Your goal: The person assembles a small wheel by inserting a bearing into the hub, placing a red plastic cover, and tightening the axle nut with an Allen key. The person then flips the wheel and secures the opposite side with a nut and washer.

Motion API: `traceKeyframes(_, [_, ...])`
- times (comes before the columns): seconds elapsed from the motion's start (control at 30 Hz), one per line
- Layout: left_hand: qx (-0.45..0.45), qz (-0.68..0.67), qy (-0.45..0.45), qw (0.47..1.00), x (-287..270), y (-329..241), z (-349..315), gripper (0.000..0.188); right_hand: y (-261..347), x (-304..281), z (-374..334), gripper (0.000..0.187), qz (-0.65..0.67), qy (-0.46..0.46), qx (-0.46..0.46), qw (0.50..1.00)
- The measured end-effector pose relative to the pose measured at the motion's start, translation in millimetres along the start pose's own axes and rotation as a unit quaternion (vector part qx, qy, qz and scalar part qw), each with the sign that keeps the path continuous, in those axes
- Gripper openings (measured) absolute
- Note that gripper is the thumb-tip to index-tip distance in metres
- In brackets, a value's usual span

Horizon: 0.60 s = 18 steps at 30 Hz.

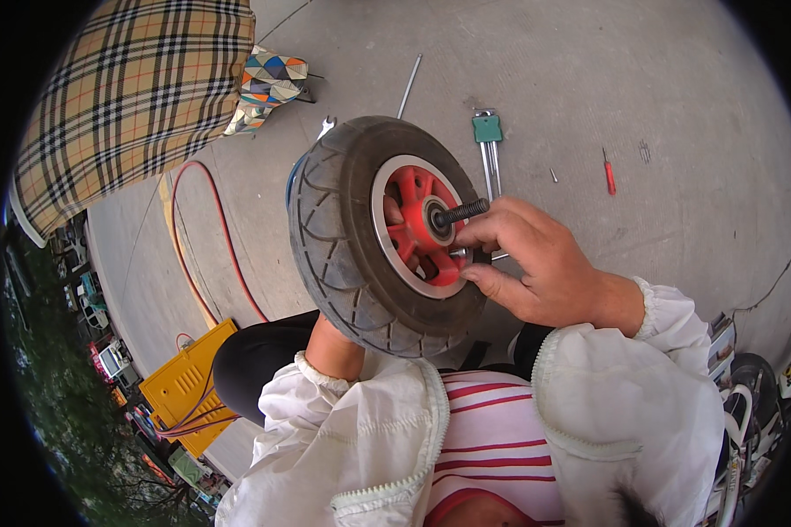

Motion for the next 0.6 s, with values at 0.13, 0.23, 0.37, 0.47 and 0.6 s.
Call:
traceKeyframes(0.13, [-0.027,0.053,-0.041,0.997,-12,4,1,0.05,0,2,-1,0.021,-0.031,-0.001,-0.04,0.999])
traceKeyframes(0.23, [-0.035,0.08,-0.044,0.995,-16,6,1,0.052,-3,3,-2,0.022,-0.062,0.009,-0.027,0.998])
traceKeyframes(0.37, [0.005,0.104,-0.011,0.994,-1,4,0,0.053,-9,6,-7,0.023,-0.111,0.009,-0.024,0.994])
traceKeyframes(0.47, [0.017,0.089,0.001,0.996,-3,7,3,0.051,-3,3,-7,0.023,-0.119,-0.022,-0.08,0.989])
traceKeyframes(0.6, [0.003,0.025,-0.019,0.999,-15,8,4,0.048,-1,1,-3,0.021,-0.091,-0.026,-0.088,0.992])
Point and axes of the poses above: each hand's wrist, its own z-axis towards the middle knuckle, its own x-axis out of the palm, y = z × x, the point moved 7 cm from there along z, towards the middle knuckle, and after that the axes turned 6 degrees about -y, right-handed, at the moved point
